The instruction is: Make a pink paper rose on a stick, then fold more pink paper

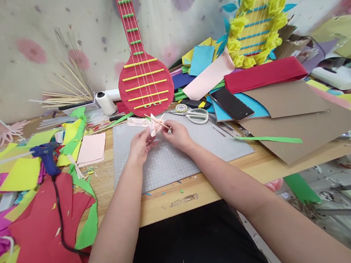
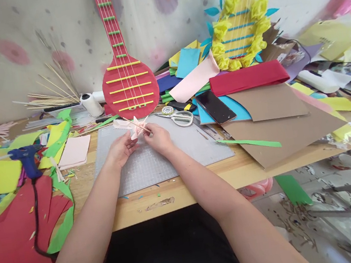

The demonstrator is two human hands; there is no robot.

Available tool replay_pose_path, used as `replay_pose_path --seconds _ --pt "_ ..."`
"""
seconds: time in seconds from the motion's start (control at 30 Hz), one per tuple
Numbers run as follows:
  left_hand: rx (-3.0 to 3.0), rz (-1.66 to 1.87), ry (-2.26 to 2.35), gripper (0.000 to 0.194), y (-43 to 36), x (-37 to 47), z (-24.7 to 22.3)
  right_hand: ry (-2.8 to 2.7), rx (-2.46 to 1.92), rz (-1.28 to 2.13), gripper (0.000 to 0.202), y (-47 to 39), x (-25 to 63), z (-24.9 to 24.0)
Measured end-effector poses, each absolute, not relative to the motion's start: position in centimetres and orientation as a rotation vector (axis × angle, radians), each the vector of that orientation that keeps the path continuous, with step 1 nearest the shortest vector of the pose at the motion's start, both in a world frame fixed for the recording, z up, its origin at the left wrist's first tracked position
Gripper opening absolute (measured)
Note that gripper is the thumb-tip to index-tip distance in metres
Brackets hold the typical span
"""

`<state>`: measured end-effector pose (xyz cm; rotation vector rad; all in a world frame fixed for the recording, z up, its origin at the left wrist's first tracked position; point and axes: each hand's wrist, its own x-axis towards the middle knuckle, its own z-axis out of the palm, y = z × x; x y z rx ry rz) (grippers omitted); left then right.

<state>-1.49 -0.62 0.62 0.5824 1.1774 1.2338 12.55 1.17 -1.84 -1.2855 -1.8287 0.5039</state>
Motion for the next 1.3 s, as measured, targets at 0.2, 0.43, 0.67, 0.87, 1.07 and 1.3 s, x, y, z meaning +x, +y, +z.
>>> replay_pose_path --seconds 0.2,0.43,0.67,0.87,1.07,1.3 --pt "0.442 1.198 1.104 0.013 -0.4 -1.8 0.4 -1.873 -1.318 0.484 0.012 0.8 12.3 -1.5" --pt "0.344 1.151 1.032 0.004 -0.4 -2.1 0.7 -1.908 -1.341 0.365 0.013 0.7 12.6 -1.1" --pt "0.350 1.173 1.012 0.011 -0.5 -1.5 0.6 -1.994 -1.404 0.288 0.014 0.2 12.2 -1.2" --pt "0.330 1.206 1.031 0.014 -0.4 -1.5 0.5 -1.964 -1.402 0.297 0.013 0.0 12.0 -1.3" --pt "0.294 1.241 1.047 0.016 -0.3 -1.5 0.7 -1.944 -1.392 0.279 0.015 -0.1 12.0 -1.2" --pt "0.350 1.309 1.051 0.013 -0.4 -1.4 0.6 -2.011 -1.417 0.234 0.017 -0.2 11.9 -0.9"
